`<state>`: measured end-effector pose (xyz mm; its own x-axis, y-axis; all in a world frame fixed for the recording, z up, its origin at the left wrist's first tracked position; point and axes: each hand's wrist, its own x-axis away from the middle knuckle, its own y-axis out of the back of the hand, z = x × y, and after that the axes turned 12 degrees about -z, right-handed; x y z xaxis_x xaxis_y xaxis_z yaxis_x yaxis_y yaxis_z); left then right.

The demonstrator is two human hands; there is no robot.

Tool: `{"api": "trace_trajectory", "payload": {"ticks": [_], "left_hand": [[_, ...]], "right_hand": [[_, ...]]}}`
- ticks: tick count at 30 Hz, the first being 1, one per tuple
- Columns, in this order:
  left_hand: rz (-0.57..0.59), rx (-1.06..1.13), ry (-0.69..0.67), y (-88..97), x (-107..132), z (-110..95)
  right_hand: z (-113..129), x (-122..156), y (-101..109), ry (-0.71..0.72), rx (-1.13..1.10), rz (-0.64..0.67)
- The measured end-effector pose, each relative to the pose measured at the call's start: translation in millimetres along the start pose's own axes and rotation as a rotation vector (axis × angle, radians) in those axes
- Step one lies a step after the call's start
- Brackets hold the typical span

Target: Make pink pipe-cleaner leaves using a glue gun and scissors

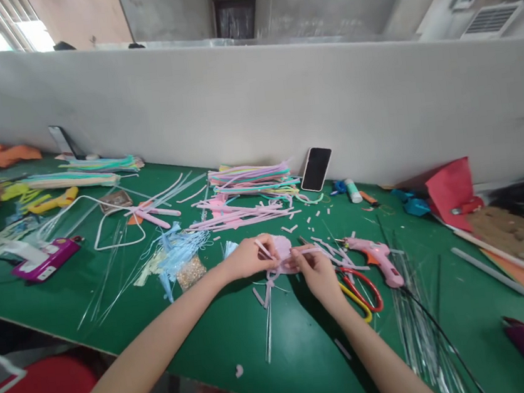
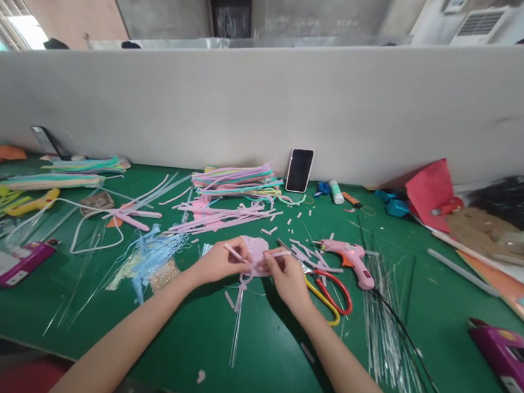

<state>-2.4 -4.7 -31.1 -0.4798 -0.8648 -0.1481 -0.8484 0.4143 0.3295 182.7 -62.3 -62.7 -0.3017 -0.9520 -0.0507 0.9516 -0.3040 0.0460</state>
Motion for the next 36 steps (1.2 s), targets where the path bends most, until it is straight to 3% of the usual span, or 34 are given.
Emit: {"api": "trace_trajectory", "payload": {"ticks": [7,11,17,23,29,36], "left_hand": [[0.042,-0.058,-0.06,3.2,2.3,2.3],[-0.016,-0.059,-0.061,3.7,3.8,3.2],[-0.08,-0.102,-0.058,0.8,4.5,5.9],[-0.017,-0.092,-0.055,5.5,6.2,3.8],[-0.006,-0.086,-0.042,14.4,6.0,12.1],[0.02,-0.089,-0.058,9.2,5.1,11.7]], "right_hand": [[-6.0,1.1,0.5,0.017,-0.016,-0.049],[-10.0,-0.3,1.6,0.061,0.001,-0.081],[-8.1,3.6,1.4,0.178,0.118,0.038],[-6.7,8.8,-3.1,0.295,0.261,0.075],[-4.0,12.8,-6.4,0.3,0.285,0.115],[7.3,18.8,-5.4,0.324,0.327,0.161]]}}
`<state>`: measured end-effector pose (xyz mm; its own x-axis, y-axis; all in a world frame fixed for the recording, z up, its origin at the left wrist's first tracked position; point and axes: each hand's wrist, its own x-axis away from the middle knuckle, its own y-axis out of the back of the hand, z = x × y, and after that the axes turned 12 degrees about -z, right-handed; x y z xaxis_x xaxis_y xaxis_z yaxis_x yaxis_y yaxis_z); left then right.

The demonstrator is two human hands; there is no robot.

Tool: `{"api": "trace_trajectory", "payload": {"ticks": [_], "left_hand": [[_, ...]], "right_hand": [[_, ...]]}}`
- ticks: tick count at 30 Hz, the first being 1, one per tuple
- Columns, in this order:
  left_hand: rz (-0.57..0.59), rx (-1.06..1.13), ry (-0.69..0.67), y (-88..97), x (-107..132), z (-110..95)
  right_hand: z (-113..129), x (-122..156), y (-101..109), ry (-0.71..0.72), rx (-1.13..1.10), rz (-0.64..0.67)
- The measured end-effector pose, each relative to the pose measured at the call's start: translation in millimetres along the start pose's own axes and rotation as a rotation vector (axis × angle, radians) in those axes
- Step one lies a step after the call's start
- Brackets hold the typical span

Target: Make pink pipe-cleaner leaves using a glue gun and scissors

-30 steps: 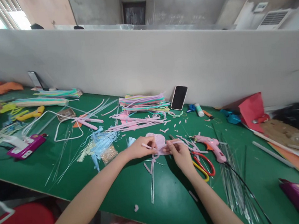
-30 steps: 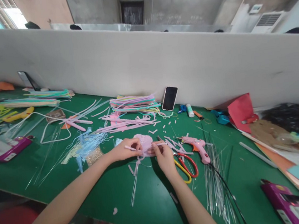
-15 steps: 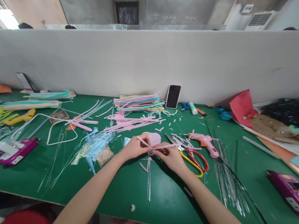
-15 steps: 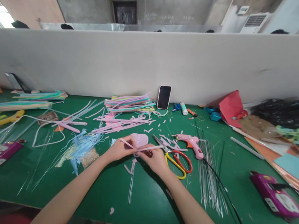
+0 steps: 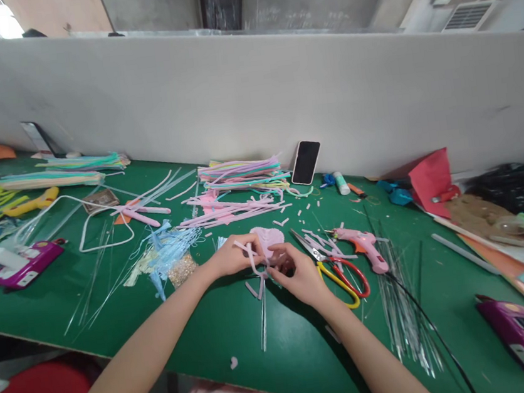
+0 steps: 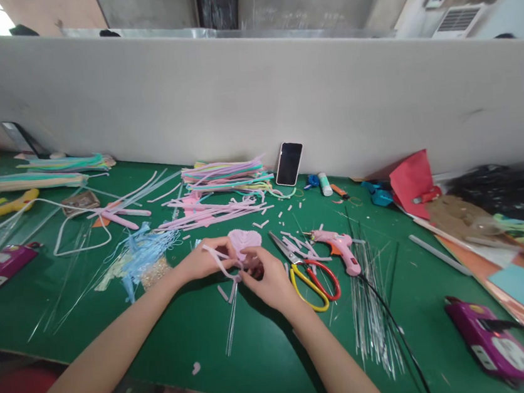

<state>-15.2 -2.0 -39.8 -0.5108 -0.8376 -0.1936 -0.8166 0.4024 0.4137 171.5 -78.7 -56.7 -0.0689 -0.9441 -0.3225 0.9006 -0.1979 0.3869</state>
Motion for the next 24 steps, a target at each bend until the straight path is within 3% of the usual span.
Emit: {"api": "trace_trajectory", "payload": {"ticks": [5,9,18,24], "left_hand": [[0.017,-0.005,-0.026,-2.5,-1.1,-3.5],[0.012,-0.027,-0.029,-2.2,-2.6,-3.9],[0.107,-0.015,0.044,8.4,2.0,-12.2],[0.032,-0.02,0.054,1.8,1.0,-2.9]], "right_hand": [[16.4,-3.1,-3.1,0.157,0.098,0.04],[22.6,-16.1,-13.0,0.23,0.03,0.103],[-7.4,-23.5,-9.1,-0.02,-0.074,-0.042],[-17.6,-16.4,-7.1,-0.115,-0.154,-0.05]]}}
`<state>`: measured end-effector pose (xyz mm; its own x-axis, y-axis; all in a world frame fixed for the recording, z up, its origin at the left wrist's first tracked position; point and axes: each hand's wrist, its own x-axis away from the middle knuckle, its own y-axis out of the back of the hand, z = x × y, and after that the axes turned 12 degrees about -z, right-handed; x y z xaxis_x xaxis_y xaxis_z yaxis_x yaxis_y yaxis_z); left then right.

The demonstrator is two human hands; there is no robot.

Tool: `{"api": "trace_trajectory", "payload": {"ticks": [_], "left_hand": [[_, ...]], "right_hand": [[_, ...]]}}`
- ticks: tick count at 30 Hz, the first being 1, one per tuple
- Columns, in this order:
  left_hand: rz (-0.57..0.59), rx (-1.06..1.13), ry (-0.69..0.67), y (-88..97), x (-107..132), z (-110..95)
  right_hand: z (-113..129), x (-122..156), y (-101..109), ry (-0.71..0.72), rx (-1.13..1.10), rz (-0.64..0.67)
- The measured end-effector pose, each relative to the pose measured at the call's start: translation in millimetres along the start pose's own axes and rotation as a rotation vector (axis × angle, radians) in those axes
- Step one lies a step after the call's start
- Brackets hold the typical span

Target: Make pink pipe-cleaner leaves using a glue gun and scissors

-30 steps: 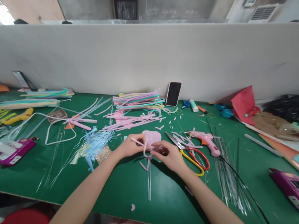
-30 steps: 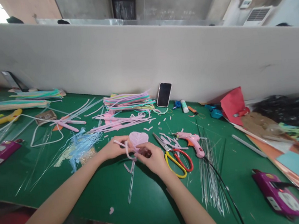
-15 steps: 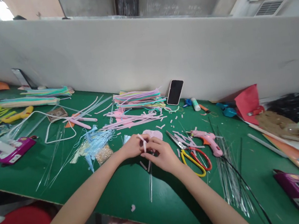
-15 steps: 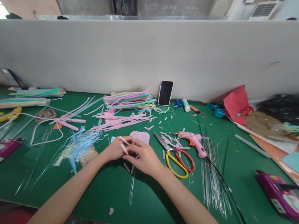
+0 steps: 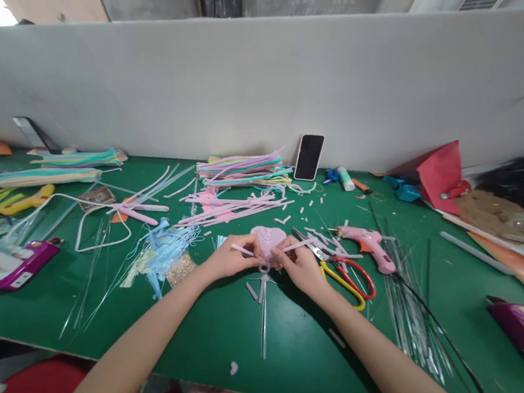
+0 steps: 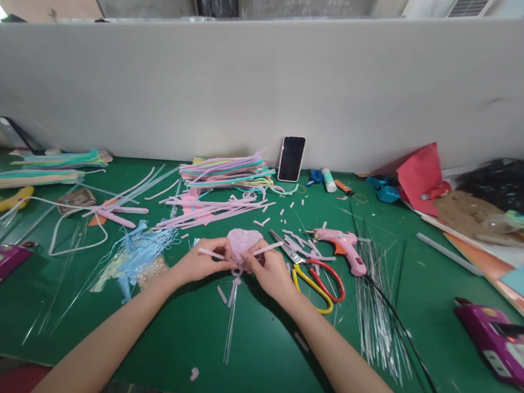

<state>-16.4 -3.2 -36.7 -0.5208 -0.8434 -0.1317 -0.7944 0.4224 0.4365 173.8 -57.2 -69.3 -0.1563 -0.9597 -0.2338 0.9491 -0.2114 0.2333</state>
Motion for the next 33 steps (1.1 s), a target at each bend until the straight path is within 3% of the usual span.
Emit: {"api": "trace_trajectory", "payload": {"ticks": [5,14,22,33], "left_hand": [[-0.063,-0.026,-0.019,-2.2,3.2,2.2],[-0.057,-0.04,-0.003,-12.5,0.2,-2.9],[0.138,0.067,0.055,-3.3,-8.8,-1.6],[0.023,0.126,0.084,-11.6,0.4,-1.2]], "right_hand": [[-7.7,2.4,9.4,-0.022,-0.016,-0.03],[-1.5,3.4,10.7,-0.036,-0.025,-0.006],[5.1,5.9,9.2,-0.056,-0.036,0.03],[9.6,6.0,8.0,-0.025,0.007,0.028]]}}
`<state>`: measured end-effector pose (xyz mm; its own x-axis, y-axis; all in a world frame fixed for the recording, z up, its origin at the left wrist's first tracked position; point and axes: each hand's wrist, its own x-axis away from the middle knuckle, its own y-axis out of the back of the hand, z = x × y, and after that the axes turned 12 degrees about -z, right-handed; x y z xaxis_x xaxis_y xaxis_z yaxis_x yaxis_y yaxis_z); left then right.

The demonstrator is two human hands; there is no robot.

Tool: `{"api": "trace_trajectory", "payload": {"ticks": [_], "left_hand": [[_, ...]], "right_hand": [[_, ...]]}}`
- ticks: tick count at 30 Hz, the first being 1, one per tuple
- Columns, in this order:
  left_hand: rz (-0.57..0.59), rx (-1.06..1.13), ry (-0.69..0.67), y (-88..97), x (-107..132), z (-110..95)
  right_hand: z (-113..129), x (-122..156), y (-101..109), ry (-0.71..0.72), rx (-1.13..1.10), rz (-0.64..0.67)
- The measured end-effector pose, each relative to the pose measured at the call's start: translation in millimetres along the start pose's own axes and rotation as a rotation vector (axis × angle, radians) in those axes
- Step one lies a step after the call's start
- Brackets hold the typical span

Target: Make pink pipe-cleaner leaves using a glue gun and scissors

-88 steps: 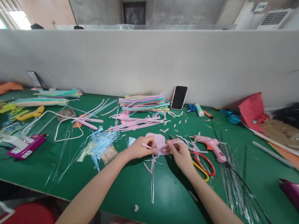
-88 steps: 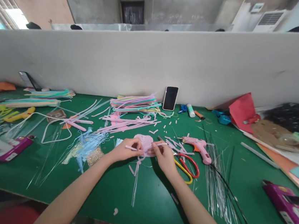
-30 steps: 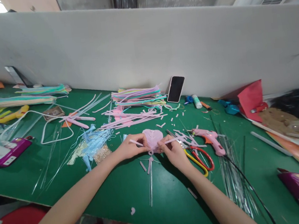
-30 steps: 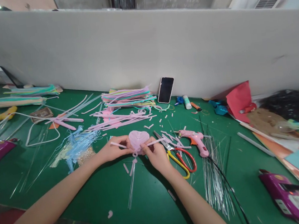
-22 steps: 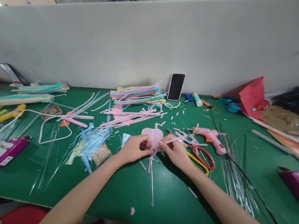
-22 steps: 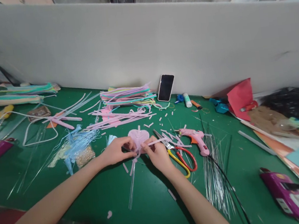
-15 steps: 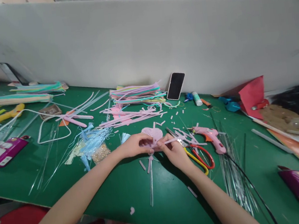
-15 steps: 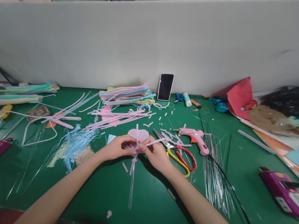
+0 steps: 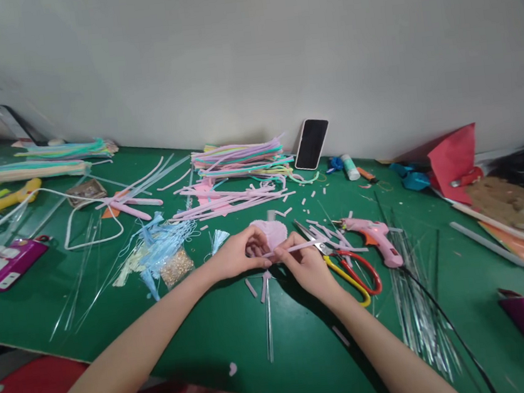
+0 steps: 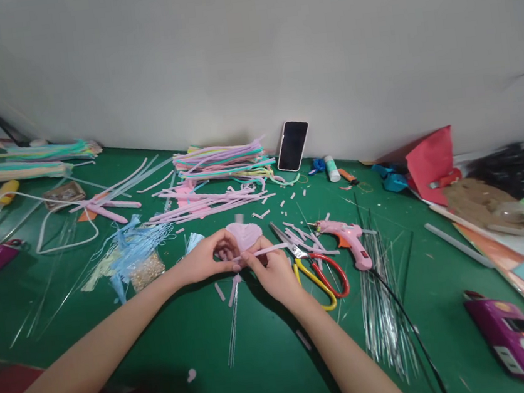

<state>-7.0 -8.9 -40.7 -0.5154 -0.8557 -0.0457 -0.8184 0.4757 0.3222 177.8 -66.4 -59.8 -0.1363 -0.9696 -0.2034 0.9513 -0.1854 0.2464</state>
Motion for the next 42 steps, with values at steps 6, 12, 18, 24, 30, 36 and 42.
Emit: {"api": "trace_trajectory", "payload": {"ticks": [6,12,18,24,30,36,42], "left_hand": [[0.185,0.029,-0.008,7.0,-5.4,2.6],[0.16,0.075,-0.014,5.6,-0.9,-0.1],[0.057,-0.02,-0.019,4.0,2.0,3.2],[-0.011,-0.102,-0.023,5.1,3.5,6.6],[-0.029,-0.138,-0.041,2.0,1.9,6.1],[-0.033,-0.158,-0.085,0.3,1.6,2.7],[-0.053,-0.176,-0.145,3.9,4.4,3.3]], "right_hand": [[1.4,1.3,1.0,0.01,0.032,0.065],[2.2,1.5,1.6,-0.001,0.048,0.044],[-0.5,2.0,3.4,-0.03,0.009,0.014],[-3.5,3.1,9.1,-0.053,-0.017,-0.006],[-0.2,2.5,8.9,0.111,0.105,0.033],[-4.5,-1.7,7.1,0.274,0.104,0.066],[-4.0,-1.2,14.0,0.298,0.158,0.1]]}}
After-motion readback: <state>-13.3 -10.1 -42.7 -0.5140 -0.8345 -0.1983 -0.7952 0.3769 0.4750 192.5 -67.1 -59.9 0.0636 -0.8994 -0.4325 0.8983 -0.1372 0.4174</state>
